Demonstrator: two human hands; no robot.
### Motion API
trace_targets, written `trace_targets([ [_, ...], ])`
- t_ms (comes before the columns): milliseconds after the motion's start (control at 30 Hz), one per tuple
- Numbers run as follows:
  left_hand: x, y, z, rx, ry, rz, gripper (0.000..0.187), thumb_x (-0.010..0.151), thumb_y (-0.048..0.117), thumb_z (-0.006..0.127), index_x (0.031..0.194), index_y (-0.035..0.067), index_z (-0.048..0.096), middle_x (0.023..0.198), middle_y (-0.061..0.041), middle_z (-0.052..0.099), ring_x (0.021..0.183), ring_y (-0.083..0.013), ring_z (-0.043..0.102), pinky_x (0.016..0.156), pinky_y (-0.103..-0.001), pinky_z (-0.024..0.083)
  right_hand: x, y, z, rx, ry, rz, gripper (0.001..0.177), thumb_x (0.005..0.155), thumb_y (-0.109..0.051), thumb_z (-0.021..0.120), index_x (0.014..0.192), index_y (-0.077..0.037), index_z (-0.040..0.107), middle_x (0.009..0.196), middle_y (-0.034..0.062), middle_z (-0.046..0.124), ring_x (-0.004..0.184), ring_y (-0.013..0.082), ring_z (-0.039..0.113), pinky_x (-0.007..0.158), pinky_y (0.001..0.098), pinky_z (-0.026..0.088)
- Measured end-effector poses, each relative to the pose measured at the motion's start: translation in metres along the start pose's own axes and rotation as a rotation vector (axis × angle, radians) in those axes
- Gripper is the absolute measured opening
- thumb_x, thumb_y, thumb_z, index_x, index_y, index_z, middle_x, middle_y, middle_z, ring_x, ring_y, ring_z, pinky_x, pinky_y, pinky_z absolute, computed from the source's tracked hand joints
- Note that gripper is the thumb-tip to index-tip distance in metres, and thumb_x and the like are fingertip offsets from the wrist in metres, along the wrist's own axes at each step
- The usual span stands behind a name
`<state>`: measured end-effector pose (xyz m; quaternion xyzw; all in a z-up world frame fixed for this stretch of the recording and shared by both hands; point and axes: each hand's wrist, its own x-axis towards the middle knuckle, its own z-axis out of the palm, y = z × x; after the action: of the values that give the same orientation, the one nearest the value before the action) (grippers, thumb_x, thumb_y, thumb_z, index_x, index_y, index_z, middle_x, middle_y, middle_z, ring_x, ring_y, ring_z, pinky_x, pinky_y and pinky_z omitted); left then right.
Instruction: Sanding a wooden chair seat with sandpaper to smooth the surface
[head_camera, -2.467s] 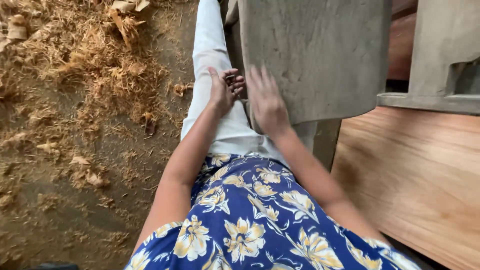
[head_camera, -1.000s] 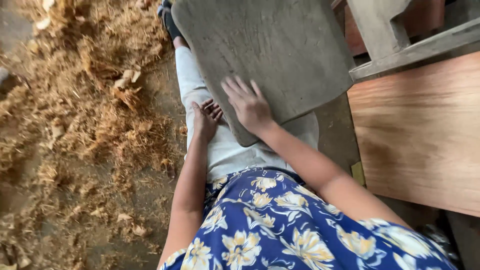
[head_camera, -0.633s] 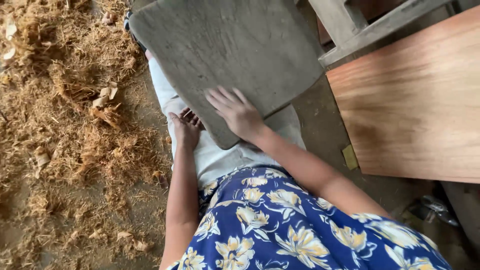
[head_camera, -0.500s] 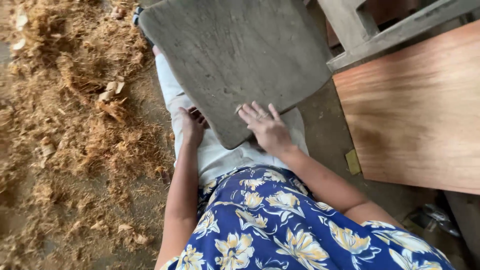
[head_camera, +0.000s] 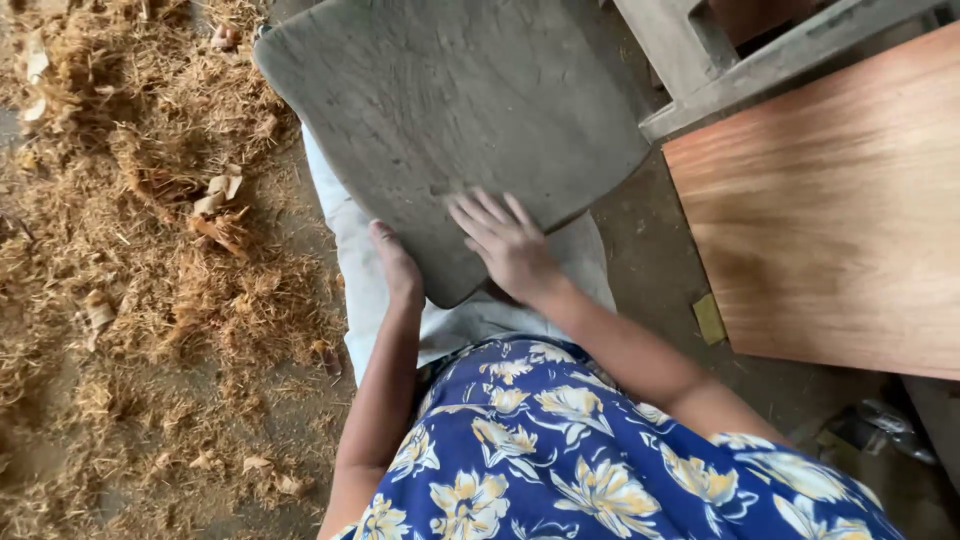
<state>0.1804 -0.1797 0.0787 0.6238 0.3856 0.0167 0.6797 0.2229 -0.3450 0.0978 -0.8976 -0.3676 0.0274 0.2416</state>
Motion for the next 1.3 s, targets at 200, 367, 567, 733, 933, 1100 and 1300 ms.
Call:
trace_targets([
  [200,0.040,-0.081,-0.023,0.277,0.279,0.293,0.070,0.109,0.062,0.032,0.164,0.019,0.020,0.162,-0.018,0.022,0.152,-0.0401,0.021,0.127,-0.052,0.006,0.036,0.020,0.028,-0.024,0.061,0.078,0.053,0.108,-0.025,0.055,0.160,-0.027,0.043,0.158,0.0022,0.049,0.147,0.0273,0.043,0.118,0.0629,0.028],
  [367,-0.022,-0.001,-0.001,1.042,0.130,0.481,0.088,0.108,0.059,0.038,0.165,0.003,0.002,0.169,-0.016,-0.017,0.155,-0.0361,-0.017,0.125,-0.055,-0.014,0.173,0.042,0.061,0.041,0.204,0.124,0.041,0.107,-0.021,0.055,0.148,-0.018,0.054,0.155,0.0020,0.051,0.147,0.0292,0.045,0.124,0.0600,0.028],
  [567,-0.033,-0.017,0.030,1.263,0.095,0.639,0.094,0.102,0.064,0.041,0.162,-0.005,0.020,0.169,-0.026,0.013,0.158,-0.0354,0.004,0.124,-0.055,-0.006,0.048,0.015,-0.025,-0.082,0.124,0.019,0.051,0.100,-0.012,0.062,0.150,-0.008,0.055,0.159,0.0026,0.048,0.149,0.0272,0.043,0.121,0.0467,0.035],
  [733,-0.041,-0.015,0.026,1.243,0.071,0.610,0.093,0.100,0.060,0.050,0.161,-0.004,0.022,0.169,-0.023,0.015,0.158,-0.0348,0.007,0.125,-0.056,0.000,0.045,0.038,-0.011,-0.066,0.068,0.244,0.049,0.106,-0.022,0.054,0.155,-0.022,0.047,0.160,-0.0006,0.048,0.151,0.0291,0.036,0.123,0.0607,0.021],
  [933,-0.035,-0.012,0.027,1.227,0.105,0.680,0.089,0.101,0.058,0.053,0.161,-0.003,0.027,0.169,-0.021,0.018,0.158,-0.0338,0.009,0.125,-0.056,0.002,0.153,0.090,0.017,-0.189,0.264,0.182,0.040,0.107,-0.027,0.055,0.147,-0.019,0.055,0.151,0.0004,0.055,0.141,0.0300,0.045,0.118,0.0569,0.025],
  [1100,-0.035,-0.010,0.024,1.136,0.105,0.716,0.082,0.101,0.051,0.059,0.159,-0.002,0.035,0.168,-0.020,0.022,0.157,-0.0349,0.015,0.125,-0.056,0.005,0.069,0.052,-0.009,0.067,0.154,0.049,0.053,0.102,-0.009,0.054,0.154,-0.010,0.047,0.159,0.0115,0.047,0.151,0.0420,0.034,0.122,0.0633,0.026],
  [1300,-0.035,-0.015,0.023,1.175,0.100,0.754,0.083,0.100,0.051,0.061,0.158,-0.003,0.037,0.166,-0.021,0.025,0.156,-0.0370,0.016,0.124,-0.057,0.005,0.003,0.036,-0.015,0.002,0.188,0.191,0.046,0.096,0.002,0.064,0.141,-0.002,0.062,0.146,0.0160,0.061,0.141,0.0404,0.051,0.118,0.0510,0.039],
])
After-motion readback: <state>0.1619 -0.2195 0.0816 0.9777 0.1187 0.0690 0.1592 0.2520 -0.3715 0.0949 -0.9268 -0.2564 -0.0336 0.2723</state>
